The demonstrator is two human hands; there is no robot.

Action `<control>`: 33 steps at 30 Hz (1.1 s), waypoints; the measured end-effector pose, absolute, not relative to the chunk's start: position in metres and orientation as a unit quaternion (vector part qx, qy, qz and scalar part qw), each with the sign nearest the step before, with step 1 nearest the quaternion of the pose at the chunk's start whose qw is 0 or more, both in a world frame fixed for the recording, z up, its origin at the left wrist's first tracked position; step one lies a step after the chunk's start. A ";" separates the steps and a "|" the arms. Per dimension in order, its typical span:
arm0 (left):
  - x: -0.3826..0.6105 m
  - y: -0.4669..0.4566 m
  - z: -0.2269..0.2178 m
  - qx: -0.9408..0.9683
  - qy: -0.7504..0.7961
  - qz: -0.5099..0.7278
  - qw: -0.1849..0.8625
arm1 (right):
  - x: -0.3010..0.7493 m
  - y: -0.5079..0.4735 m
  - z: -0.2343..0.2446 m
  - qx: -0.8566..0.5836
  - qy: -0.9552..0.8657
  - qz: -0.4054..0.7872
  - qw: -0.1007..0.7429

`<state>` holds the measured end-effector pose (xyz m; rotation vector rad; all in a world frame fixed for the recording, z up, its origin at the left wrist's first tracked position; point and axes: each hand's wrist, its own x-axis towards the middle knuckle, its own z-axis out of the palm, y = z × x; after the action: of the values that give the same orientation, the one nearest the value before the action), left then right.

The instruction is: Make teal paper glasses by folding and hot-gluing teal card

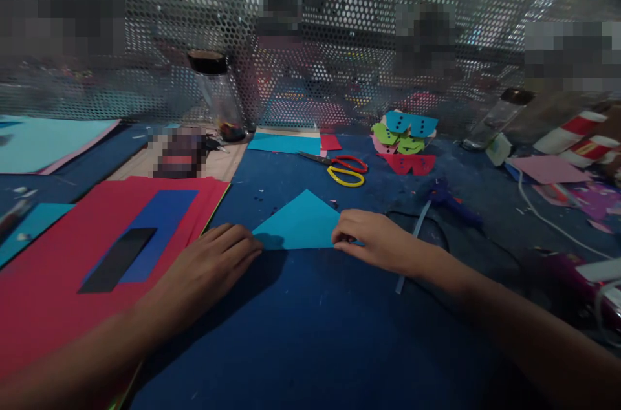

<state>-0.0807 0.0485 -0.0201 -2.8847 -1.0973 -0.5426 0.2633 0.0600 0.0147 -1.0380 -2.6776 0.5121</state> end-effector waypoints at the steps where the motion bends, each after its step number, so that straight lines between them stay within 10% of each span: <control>1: -0.080 0.049 -0.020 -0.920 -0.352 -0.172 0.006 | 0.263 0.060 0.015 -0.353 -0.914 0.168 0.109; 33: -0.042 0.058 0.007 -0.959 -0.234 -0.096 0.131 | 0.258 0.054 0.011 -0.316 -0.945 0.017 0.081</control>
<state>-0.0421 0.0577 0.0073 -2.7842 -0.6798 -0.2777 0.2579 0.0539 0.0114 -0.9445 -2.8246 0.0509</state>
